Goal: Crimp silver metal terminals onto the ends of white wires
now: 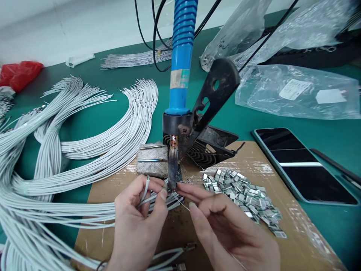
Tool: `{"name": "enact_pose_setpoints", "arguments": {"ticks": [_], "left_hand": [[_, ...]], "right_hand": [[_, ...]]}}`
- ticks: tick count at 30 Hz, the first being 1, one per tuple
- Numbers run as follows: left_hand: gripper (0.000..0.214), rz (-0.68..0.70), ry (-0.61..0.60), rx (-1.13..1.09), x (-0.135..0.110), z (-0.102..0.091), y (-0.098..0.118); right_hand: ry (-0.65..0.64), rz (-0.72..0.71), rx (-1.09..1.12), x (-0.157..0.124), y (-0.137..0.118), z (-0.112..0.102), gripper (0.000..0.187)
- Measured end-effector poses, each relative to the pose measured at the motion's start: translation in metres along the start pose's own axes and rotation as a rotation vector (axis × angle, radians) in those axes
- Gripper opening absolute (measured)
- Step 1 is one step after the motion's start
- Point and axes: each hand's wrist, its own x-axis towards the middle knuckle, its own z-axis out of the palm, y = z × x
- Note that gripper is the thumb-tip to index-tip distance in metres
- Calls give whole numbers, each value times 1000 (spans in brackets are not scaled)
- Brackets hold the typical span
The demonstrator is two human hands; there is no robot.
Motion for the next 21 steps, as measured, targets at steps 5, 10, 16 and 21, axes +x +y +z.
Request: {"name": "enact_pose_setpoints", "arguments": {"ticks": [5, 10, 16, 21], "left_hand": [[13, 18, 24, 5, -3, 3, 1], [14, 16, -29, 17, -1, -3, -3], [14, 13, -90, 33, 1, -4, -2], [13, -18, -4, -11, -2, 1, 2]], "right_hand": [[69, 50, 68, -4, -1, 4, 23], [-14, -12, 12, -1, 1, -1, 22], [29, -16, -22, -1, 3, -2, 23], [19, -25, 22, 2, 3, 0, 21]]}}
